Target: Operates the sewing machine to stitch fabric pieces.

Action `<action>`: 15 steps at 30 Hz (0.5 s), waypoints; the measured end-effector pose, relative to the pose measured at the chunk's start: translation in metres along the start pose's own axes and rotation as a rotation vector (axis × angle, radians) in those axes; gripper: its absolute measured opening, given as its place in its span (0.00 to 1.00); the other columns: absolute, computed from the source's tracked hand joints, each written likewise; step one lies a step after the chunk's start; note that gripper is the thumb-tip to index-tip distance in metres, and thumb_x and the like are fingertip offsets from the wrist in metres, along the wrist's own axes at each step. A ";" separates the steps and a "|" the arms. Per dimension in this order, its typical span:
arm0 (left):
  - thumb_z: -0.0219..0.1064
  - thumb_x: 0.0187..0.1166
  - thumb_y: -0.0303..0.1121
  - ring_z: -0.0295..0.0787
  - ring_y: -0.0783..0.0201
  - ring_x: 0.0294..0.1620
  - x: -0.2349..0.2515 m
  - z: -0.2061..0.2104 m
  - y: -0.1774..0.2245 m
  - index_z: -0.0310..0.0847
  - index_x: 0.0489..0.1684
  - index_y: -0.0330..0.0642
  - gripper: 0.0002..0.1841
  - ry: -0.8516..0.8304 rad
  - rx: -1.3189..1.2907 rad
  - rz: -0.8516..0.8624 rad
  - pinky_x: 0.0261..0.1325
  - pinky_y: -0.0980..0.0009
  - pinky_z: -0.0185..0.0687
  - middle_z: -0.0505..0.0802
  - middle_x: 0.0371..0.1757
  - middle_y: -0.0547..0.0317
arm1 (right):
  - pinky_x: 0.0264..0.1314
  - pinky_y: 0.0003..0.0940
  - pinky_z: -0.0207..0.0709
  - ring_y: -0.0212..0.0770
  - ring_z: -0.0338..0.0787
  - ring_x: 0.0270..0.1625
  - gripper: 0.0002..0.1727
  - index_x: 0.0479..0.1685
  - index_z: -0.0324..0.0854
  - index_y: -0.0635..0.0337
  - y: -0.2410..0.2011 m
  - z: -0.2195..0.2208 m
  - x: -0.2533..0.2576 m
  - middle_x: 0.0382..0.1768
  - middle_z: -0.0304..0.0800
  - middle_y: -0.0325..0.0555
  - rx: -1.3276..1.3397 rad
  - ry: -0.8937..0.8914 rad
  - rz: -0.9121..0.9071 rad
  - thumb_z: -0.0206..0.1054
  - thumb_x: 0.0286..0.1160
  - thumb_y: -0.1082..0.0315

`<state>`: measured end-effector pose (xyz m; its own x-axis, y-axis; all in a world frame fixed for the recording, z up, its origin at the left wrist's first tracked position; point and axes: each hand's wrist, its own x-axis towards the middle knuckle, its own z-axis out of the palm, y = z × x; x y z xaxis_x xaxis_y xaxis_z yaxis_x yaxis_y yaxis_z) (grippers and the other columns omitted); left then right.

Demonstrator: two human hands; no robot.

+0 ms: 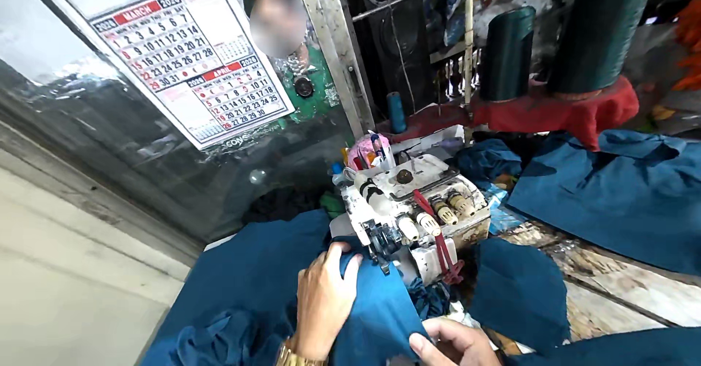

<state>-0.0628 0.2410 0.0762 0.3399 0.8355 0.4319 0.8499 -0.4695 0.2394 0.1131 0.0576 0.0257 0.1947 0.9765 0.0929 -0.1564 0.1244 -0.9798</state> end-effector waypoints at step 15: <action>0.58 0.90 0.45 0.91 0.54 0.37 0.049 -0.056 -0.034 0.82 0.62 0.43 0.17 0.216 -0.223 -0.030 0.41 0.46 0.88 0.92 0.41 0.51 | 0.35 0.41 0.87 0.37 0.90 0.28 0.18 0.33 0.86 0.54 -0.016 -0.013 0.042 0.27 0.90 0.39 -0.418 -0.322 -0.014 0.70 0.79 0.48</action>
<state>-0.0975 0.2819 0.1376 0.2022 0.7813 0.5904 0.7406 -0.5165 0.4299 0.1369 0.0945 0.0430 -0.1233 0.9881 0.0918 0.2566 0.1211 -0.9589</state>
